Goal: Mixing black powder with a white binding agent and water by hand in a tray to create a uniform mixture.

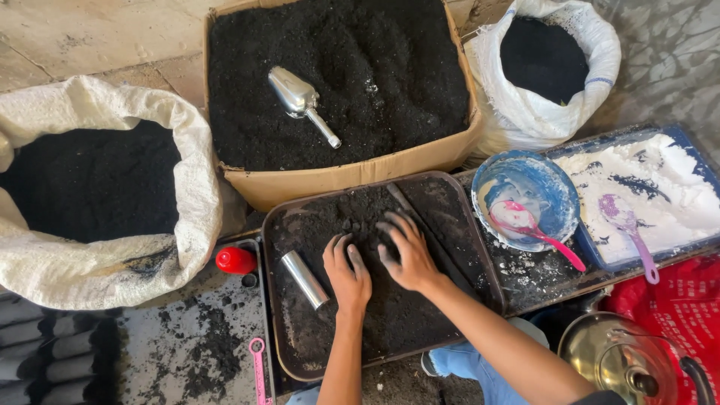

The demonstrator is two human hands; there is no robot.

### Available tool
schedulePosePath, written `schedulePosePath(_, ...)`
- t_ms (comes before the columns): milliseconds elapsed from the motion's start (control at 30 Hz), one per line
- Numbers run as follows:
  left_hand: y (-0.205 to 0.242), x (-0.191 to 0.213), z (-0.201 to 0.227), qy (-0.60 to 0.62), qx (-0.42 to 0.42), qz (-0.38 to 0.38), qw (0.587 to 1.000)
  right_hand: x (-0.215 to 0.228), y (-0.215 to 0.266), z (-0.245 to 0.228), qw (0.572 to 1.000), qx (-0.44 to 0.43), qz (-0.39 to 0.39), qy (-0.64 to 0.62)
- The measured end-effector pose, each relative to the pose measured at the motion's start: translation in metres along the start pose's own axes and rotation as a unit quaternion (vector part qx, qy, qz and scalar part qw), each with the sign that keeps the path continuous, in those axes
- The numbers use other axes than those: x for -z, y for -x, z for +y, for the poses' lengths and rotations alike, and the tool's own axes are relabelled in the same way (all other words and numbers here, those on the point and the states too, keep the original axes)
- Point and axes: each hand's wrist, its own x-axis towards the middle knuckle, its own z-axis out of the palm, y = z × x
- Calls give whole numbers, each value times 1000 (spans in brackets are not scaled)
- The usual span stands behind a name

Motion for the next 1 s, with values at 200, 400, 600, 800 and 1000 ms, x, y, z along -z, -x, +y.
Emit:
schedulePosePath(200,-2,0,4,-8,58,-8,998,5,-44,-8,989,-25,-132,67)
schedulePosePath(400,-4,-1,-3,-44,164,-43,985,-24,-65,7,988,52,-144,-5)
schedulePosePath(600,-5,-7,-10,56,187,0,981,-29,-80,-35,975,106,-188,-62)
schedulePosePath(800,-14,5,0,92,215,43,971,-93,-64,3,957,180,-217,62)
schedulePosePath(1000,-11,4,-4,126,198,21,972,-69,-18,16,966,144,-199,76)
